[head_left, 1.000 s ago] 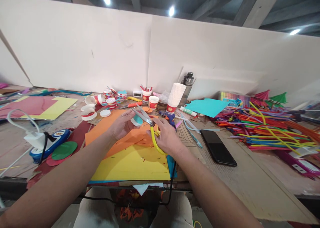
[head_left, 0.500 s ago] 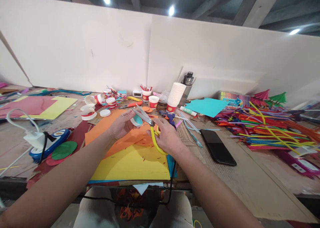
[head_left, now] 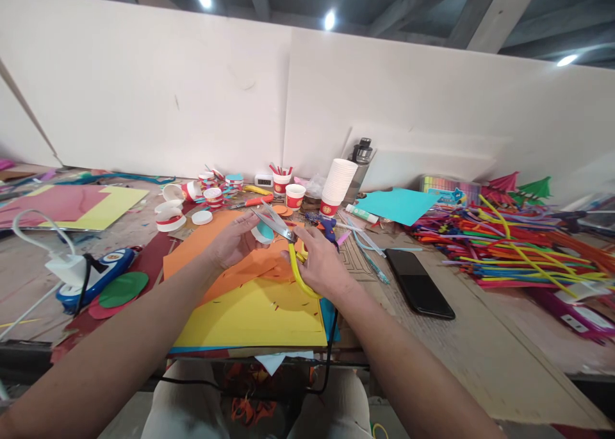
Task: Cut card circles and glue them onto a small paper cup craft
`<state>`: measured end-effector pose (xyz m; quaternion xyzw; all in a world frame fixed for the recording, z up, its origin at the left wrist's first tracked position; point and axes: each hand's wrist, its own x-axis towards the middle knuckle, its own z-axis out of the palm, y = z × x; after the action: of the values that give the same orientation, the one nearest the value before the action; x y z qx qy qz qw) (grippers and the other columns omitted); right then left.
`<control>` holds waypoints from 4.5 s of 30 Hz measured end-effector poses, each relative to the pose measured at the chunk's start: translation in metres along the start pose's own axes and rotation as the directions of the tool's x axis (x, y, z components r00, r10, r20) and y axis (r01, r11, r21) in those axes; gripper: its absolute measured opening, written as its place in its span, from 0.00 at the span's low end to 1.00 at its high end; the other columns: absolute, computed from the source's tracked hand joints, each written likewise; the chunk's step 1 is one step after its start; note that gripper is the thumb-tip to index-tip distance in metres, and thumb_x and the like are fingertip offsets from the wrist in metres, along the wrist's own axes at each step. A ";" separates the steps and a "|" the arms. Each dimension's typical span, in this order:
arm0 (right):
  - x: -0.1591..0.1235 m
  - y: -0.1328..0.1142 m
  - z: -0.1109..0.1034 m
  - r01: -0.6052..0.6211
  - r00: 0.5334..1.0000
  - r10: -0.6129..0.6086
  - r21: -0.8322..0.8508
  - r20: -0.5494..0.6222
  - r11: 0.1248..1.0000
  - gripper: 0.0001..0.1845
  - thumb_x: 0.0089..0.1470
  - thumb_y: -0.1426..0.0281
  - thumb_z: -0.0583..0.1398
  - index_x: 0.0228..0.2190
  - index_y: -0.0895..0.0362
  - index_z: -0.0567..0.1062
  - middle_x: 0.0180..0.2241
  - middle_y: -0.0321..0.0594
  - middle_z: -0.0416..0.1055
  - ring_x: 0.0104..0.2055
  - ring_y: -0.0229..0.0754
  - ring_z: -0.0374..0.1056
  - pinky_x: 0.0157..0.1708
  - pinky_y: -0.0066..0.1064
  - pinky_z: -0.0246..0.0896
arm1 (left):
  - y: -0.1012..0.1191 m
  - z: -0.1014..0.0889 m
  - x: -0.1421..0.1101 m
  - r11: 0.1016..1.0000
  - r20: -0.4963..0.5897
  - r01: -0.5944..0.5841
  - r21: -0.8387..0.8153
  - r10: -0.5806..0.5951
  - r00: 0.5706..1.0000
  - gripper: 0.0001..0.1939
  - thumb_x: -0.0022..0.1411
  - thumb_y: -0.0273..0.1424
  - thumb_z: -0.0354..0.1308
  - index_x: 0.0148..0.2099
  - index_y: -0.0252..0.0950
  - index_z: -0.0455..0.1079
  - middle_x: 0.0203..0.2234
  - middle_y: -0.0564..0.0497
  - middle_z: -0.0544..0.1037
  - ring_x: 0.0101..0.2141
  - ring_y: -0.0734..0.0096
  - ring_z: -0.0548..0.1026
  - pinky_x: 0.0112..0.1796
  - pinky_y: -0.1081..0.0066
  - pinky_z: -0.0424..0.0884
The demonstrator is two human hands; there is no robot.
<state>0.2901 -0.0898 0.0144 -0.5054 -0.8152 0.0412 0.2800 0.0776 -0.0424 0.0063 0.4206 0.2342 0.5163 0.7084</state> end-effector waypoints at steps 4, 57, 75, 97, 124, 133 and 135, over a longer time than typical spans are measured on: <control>0.000 0.001 0.000 0.002 1.000 -0.002 0.036 0.010 0.999 0.26 0.59 0.53 0.60 0.53 0.55 0.70 0.49 0.51 0.70 0.45 0.51 0.70 0.45 0.41 0.66 | -0.001 0.000 0.000 1.000 0.012 -0.006 -0.017 0.006 1.000 0.21 0.52 0.39 0.71 0.46 0.33 0.77 0.30 0.49 0.81 0.27 0.71 0.77 0.27 0.69 0.78; 0.008 0.002 0.013 -0.065 0.985 0.168 0.795 -0.047 0.603 0.31 0.45 0.60 0.70 0.50 0.52 0.69 0.31 0.34 0.69 0.32 0.38 0.67 0.34 0.31 0.66 | -0.012 0.015 -0.004 0.878 0.037 -0.040 0.476 0.025 0.999 0.18 0.53 0.44 0.70 0.34 0.33 0.76 0.26 0.52 0.76 0.28 0.73 0.72 0.32 0.74 0.67; 0.008 -0.005 0.010 -0.042 0.963 0.252 0.875 -0.093 0.482 0.26 0.47 0.56 0.69 0.44 0.51 0.67 0.31 0.33 0.69 0.30 0.38 0.69 0.31 0.33 0.68 | -0.014 0.022 -0.005 0.998 0.030 0.027 0.061 -0.029 0.999 0.17 0.57 0.42 0.68 0.41 0.33 0.80 0.33 0.47 0.80 0.30 0.72 0.75 0.32 0.71 0.75; 0.008 -0.005 0.016 -0.044 0.961 0.264 0.899 -0.080 0.435 0.27 0.44 0.59 0.71 0.42 0.51 0.66 0.28 0.29 0.66 0.23 0.33 0.63 0.22 0.27 0.60 | -0.018 0.023 -0.002 0.999 -0.012 -0.049 -0.020 0.049 0.999 0.16 0.52 0.36 0.72 0.40 0.32 0.79 0.36 0.46 0.83 0.35 0.69 0.79 0.39 0.70 0.75; 0.007 0.001 0.011 0.014 0.983 0.112 0.662 -0.147 0.749 0.22 0.59 0.56 0.60 0.51 0.53 0.67 0.44 0.41 0.70 0.49 0.44 0.66 0.47 0.36 0.64 | -0.007 0.014 -0.002 0.997 -0.091 -0.073 -0.028 0.071 0.993 0.14 0.52 0.35 0.72 0.38 0.32 0.77 0.32 0.50 0.82 0.29 0.71 0.79 0.29 0.71 0.79; 0.002 0.001 0.007 -0.025 0.997 0.045 0.277 -0.066 0.961 0.28 0.60 0.54 0.58 0.55 0.58 0.68 0.44 0.49 0.68 0.42 0.48 0.66 0.45 0.42 0.65 | 0.000 0.014 -0.006 0.993 -0.071 -0.099 -0.070 0.094 0.993 0.10 0.56 0.35 0.68 0.38 0.34 0.76 0.31 0.51 0.80 0.30 0.69 0.78 0.30 0.69 0.79; 0.001 0.000 0.006 -0.028 0.998 0.039 0.239 -0.042 0.971 0.28 0.60 0.55 0.59 0.55 0.58 0.68 0.46 0.50 0.68 0.44 0.49 0.67 0.46 0.42 0.65 | 0.001 0.015 -0.007 0.995 -0.050 -0.090 -0.054 0.087 0.995 0.10 0.58 0.35 0.66 0.40 0.34 0.75 0.32 0.50 0.81 0.31 0.68 0.78 0.31 0.67 0.80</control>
<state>0.2864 -0.0880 0.0095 -0.4825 -0.7891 0.1316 0.3567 0.0866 -0.0538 0.0149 0.3980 0.2175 0.5633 0.6906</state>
